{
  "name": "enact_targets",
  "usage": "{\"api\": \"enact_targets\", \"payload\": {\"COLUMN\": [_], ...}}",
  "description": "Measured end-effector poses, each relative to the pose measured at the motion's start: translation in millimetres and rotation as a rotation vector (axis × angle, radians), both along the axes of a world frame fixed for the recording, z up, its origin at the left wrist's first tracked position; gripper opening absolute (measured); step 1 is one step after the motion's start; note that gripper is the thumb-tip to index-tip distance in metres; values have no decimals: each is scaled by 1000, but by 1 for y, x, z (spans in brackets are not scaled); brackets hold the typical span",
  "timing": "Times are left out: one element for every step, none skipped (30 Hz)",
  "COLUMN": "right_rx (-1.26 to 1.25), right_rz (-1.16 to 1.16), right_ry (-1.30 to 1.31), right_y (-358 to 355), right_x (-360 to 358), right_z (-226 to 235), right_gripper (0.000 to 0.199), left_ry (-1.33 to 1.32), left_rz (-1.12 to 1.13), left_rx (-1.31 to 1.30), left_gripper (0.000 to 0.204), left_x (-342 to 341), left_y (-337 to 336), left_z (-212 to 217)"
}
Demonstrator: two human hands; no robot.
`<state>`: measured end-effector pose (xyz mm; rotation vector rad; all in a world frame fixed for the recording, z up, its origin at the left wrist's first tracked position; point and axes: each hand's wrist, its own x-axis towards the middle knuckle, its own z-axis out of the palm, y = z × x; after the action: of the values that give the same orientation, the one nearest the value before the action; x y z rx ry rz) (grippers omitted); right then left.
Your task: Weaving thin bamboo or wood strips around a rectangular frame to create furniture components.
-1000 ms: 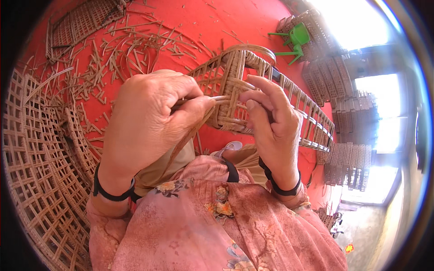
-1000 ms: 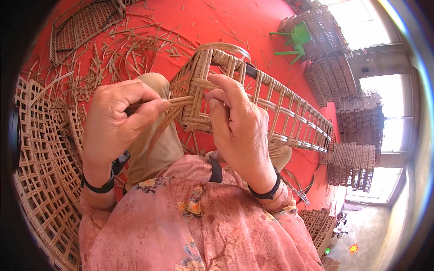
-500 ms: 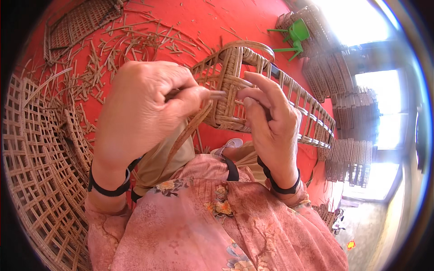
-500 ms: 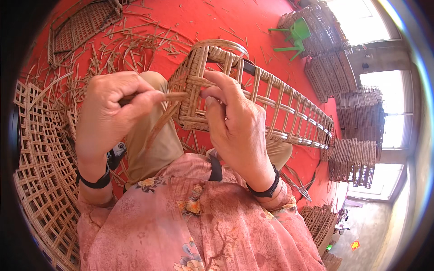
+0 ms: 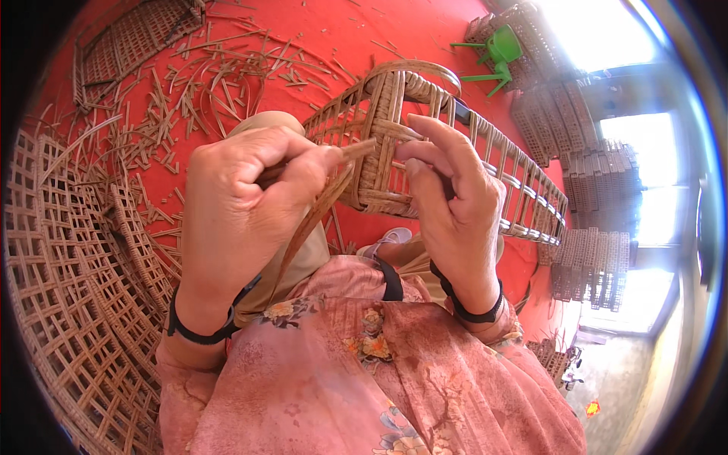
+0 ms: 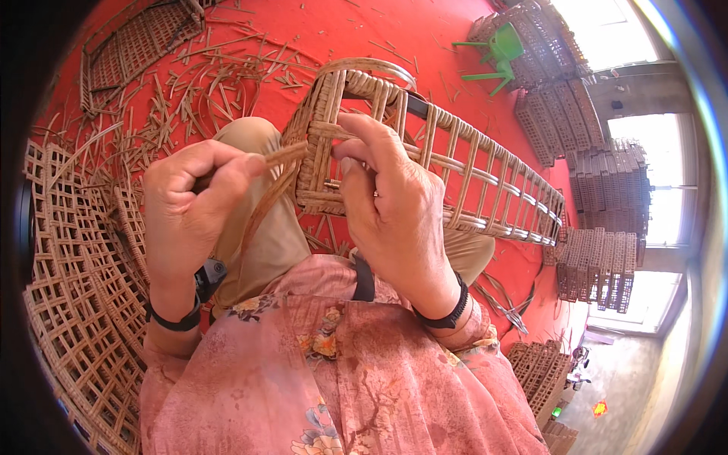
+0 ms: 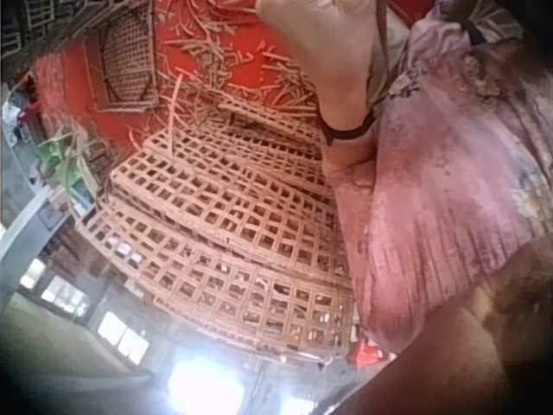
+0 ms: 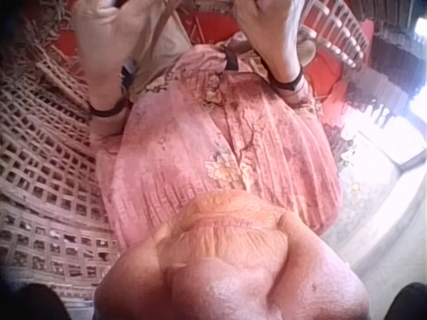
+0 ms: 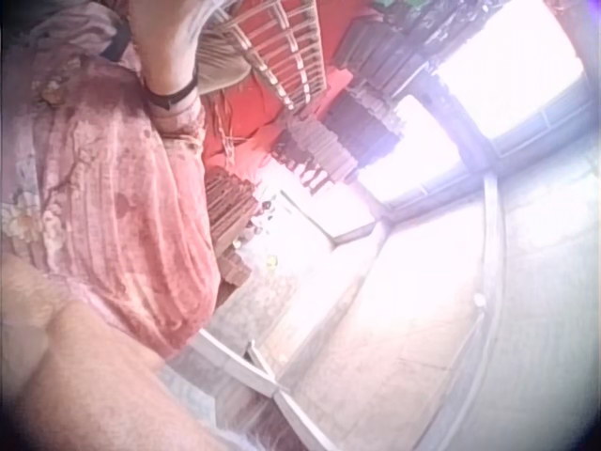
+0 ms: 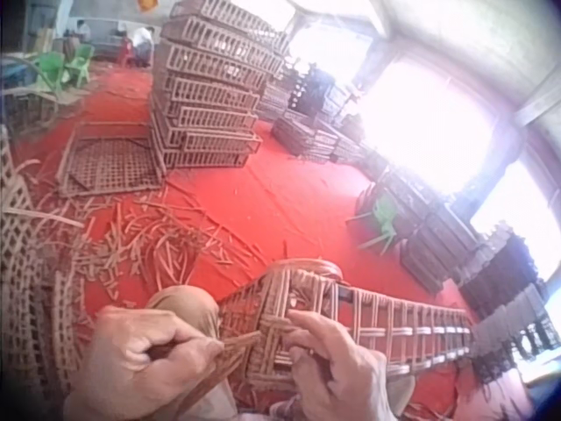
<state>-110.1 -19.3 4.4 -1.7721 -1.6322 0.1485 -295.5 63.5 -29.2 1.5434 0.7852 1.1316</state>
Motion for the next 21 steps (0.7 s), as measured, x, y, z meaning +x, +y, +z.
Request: {"api": "enact_targets", "payload": {"right_rx": [-7,-14,-15,-1,13,13,-25,-63,-62,-49,-37,-37,-33,-29,-28,-29,-30,-29,-36,-43,-43], "right_rz": [-13,-25,-23,-11,1,1,-2,-5,-6,4,14,12,14,16,16,15,15,14,8,2,2], "right_ry": [6,12,14,14,13,14,11,9,10,5,0,0,-14,-29,-29,-29,-30,-29,-25,-20,-20], "right_y": [0,-1,-1,0,-1,-1,-1,-1,-2,-1,-1,-1,-1,-1,-1,-1,-1,-2,-2,-2,-1], "right_x": [0,-1,0,0,0,0,0,0,0,0,1,2,2,3,3,2,2,2,1,1,1], "right_z": [0,0,0,-1,-1,0,2,3,3,2,1,0,0,-1,-1,-1,-1,0,0,0,0], "right_gripper": [36,37,37,37,37,37,36,35,35,35,35,35,35,35,35,35,34,34,35,35,35], "left_ry": [1,-35,-69,-66,-18,28,29,43,57,58,57,55,55,97,139,139,137,135,135,143,150], "left_rz": [-2,12,30,32,18,3,2,-2,-8,-9,-19,-32,-33,-52,-67,-67,-85,-104,-105,-99,-91], "left_rx": [1,-34,-70,-70,-113,-154,-154,-158,-162,-161,-143,-126,-126,-98,-70,-69,-78,-89,-88,-9,70], "left_gripper": [12,13,14,14,15,15,15,16,16,16,15,15,15,15,15,15,14,14,14,14,14], "left_x": [1,2,2,2,2,3,3,4,5,5,4,4,4,2,1,1,0,0,0,1,1], "left_y": [-1,-1,-2,-3,-5,-5,-5,-6,-6,-6,-6,-6,-5,-3,-2,-2,-2,-2,-1,0,1], "left_z": [-2,-5,-5,-5,-3,-2,-2,-3,-3,-2,-2,-2,-1,-1,0,1,3,4,3,2,2]}}
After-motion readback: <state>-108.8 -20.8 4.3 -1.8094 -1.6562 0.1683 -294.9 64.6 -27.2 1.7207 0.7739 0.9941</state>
